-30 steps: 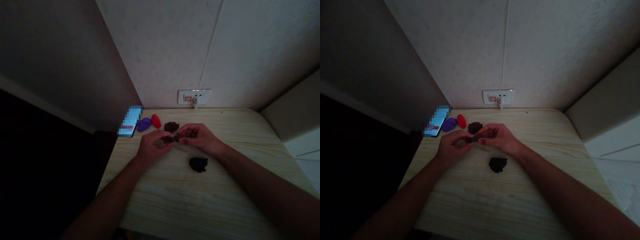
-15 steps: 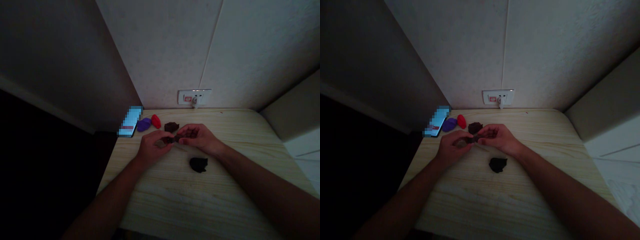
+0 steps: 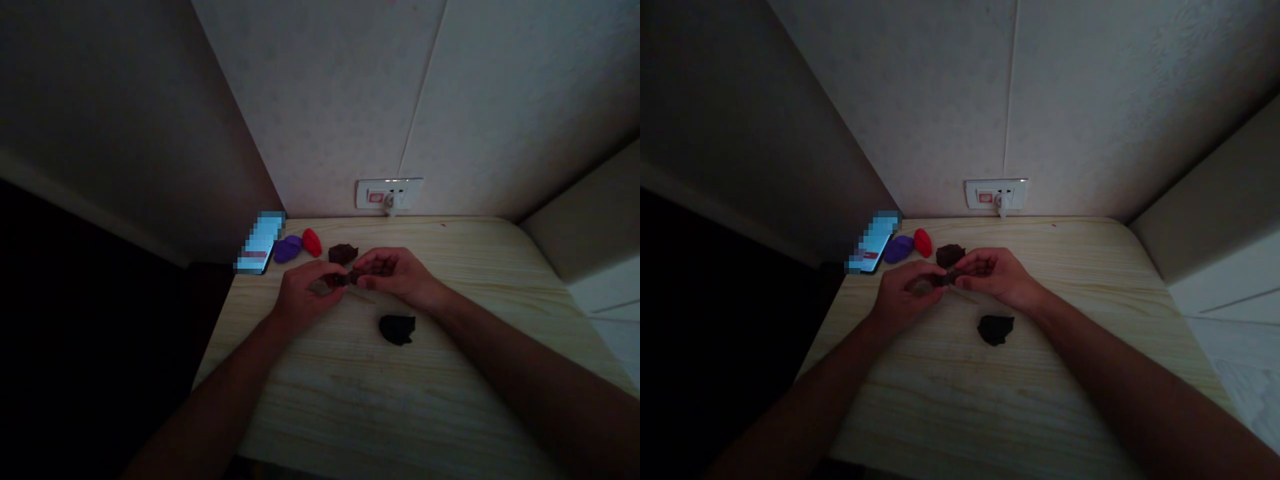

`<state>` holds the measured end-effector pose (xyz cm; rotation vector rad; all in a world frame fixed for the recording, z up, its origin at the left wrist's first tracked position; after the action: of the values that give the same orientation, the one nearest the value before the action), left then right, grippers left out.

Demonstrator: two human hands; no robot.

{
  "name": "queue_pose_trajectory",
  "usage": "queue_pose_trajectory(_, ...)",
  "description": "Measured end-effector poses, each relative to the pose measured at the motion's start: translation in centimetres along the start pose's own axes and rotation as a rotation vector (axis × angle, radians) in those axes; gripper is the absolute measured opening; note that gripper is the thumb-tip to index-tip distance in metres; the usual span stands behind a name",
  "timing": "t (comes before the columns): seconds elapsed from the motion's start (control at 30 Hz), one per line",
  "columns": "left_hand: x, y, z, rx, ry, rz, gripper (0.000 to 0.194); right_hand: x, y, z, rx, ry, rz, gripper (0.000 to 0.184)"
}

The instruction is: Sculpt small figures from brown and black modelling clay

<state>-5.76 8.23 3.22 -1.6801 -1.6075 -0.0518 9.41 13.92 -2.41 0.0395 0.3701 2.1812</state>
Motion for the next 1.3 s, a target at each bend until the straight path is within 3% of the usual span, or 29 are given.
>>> queue_pose_trajectory(0.5,-0.4,0.5,2.8,-0.240,-0.284,-0.066,0.022,-0.2,0.2,0.2,-0.070,-0.030,-0.004,0.037)
queue_pose_trajectory(1.3,-0.4,0.9,3.0,-0.283,-0.293,-0.047,0.021,-0.1,0.2,0.1,-0.097,-0.055,-0.002,0.034)
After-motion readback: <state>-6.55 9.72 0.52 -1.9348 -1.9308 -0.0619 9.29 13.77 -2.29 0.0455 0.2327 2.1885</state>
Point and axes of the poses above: each hand's wrist, its own x-axis towards the middle knuckle, its own y-axis out of the palm, z = x × y, the point moved 8 cm from there along x, towards the middle knuckle, and after that the axes turned 1 degree about y, right-handed, at the moved point
